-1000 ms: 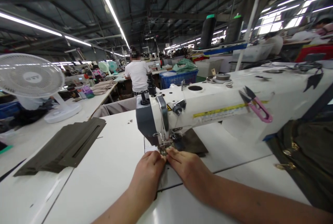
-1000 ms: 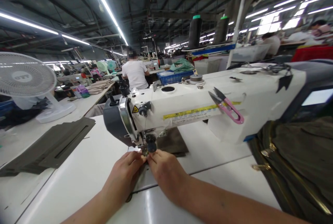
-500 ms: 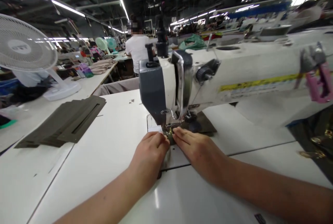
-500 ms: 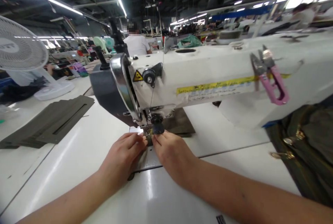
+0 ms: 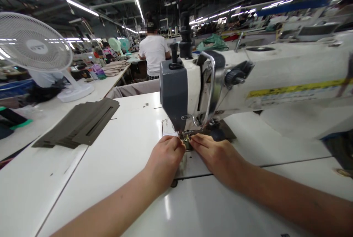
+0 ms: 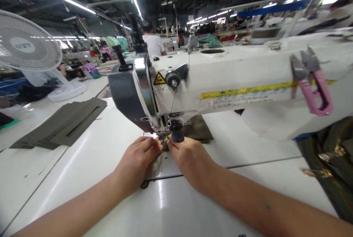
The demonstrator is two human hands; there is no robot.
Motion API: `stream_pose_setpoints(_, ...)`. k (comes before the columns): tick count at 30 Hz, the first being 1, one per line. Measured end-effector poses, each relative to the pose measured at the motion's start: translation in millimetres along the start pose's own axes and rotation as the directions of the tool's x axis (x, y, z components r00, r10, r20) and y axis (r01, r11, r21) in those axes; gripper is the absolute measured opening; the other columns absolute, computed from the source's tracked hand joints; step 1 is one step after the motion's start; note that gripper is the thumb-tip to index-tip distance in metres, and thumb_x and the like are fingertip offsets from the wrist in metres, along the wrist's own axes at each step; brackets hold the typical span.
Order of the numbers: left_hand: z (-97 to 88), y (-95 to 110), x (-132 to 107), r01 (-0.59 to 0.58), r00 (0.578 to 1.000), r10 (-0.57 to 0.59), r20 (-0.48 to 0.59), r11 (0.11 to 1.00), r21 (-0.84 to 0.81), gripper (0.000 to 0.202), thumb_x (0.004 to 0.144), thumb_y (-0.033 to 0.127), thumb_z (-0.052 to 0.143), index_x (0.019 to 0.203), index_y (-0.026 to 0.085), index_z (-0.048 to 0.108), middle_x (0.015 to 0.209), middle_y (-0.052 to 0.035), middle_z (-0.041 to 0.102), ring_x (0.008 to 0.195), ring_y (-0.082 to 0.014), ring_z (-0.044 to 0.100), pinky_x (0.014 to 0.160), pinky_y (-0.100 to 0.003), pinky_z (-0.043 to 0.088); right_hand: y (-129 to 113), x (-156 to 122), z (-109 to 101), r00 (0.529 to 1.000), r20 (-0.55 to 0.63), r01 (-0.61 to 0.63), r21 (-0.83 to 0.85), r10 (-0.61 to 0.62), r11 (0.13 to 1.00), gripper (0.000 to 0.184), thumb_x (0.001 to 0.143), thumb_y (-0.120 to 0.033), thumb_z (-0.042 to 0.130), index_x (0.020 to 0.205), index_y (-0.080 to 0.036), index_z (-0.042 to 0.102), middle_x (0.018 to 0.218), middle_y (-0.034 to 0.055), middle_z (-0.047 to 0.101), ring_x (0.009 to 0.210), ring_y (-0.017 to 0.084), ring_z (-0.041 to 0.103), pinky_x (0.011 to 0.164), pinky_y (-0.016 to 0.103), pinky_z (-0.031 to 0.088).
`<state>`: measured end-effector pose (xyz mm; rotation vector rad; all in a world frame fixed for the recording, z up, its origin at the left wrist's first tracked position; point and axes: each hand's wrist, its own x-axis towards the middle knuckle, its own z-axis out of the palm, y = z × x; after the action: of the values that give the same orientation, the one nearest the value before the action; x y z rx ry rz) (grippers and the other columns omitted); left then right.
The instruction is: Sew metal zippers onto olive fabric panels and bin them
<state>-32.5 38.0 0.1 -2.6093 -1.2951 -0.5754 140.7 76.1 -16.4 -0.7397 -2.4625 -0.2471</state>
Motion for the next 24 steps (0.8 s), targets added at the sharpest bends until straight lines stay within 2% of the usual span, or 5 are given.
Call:
stream_pose_setpoints(10, 1.9, -1, 1, 0.016, 0.999, -0.017, 0.034, 0.999, 0.045, 0.016, 0.083, 0.009, 0.044, 0.081, 0.01, 0.06, 0.077, -0.008, 0.059, 0.076, -0.0197, 0.055, 0.076, -0.035, 0.05, 4, -1, 6, 0.999, 0.007, -0.04, 0.067, 0.04, 0.997, 0.027, 0.084, -0.004, 0.037, 0.088, -0.011, 0.063, 0.089, 0.0119, 0.066, 0.087, 0.02, 0.062, 0.076, 0.031, 0.053)
stream_pose_setpoints(15, 5.4, 0, 1, 0.029, 1.0, -0.029, -0.006, 0.997, 0.067, 0.015, 0.083, 0.007, 0.045, 0.079, 0.01, 0.06, 0.077, -0.0078, 0.058, 0.076, -0.0196, 0.055, 0.076, -0.035, 0.051, -1, 1, 6, 0.998, -0.008, -0.062, 0.125, 0.064, 0.99, 0.025, 0.084, -0.004, 0.038, 0.086, -0.012, 0.062, 0.082, 0.0107, 0.066, 0.087, 0.021, 0.061, 0.076, 0.032, 0.052)
stream_pose_setpoints(18, 6.3, -4, 0, 0.03, 0.999, -0.028, -0.021, 0.998, 0.058, 0.011, 0.082, 0.008, 0.049, 0.081, 0.01, 0.06, 0.078, -0.0076, 0.058, 0.077, -0.0198, 0.056, 0.075, -0.034, 0.051, 4, 2, 1, 0.998, 0.026, -0.064, 0.119, 0.062, 0.991, 0.016, 0.082, -0.008, 0.046, 0.087, -0.013, 0.061, 0.084, 0.0091, 0.065, 0.085, 0.02, 0.061, 0.075, 0.03, 0.051)
stream_pose_setpoints(22, -2.7, 3, -1, 0.042, 0.999, -0.041, -0.012, 0.997, 0.07, 0.012, 0.085, 0.012, 0.046, 0.086, 0.011, 0.058, 0.079, -0.0075, 0.059, 0.076, -0.0199, 0.058, 0.074, -0.036, 0.051, 24, -7, -14, 0.984, 0.054, -0.158, -0.165, 0.168, 0.974, 0.02, 0.075, -0.026, 0.061, 0.088, -0.01, 0.059, 0.088, 0.0144, 0.062, 0.084, 0.029, 0.057, 0.072, 0.042, 0.047)
stream_pose_setpoints(24, -9.2, 19, -2, 0.031, 0.999, -0.03, -0.018, 0.997, 0.073, 0.018, 0.087, 0.02, 0.047, 0.098, 0.009, 0.055, 0.084, -0.0097, 0.06, 0.076, -0.0217, 0.059, 0.073, -0.04, 0.051, 26, -19, -22, 0.975, 0.078, -0.173, -0.323, 0.208, 0.93, 0.006, 0.077, -0.017, 0.054, 0.074, -0.013, 0.058, 0.075, 0.0123, 0.06, 0.071, 0.028, 0.057, 0.062, 0.041, 0.045)
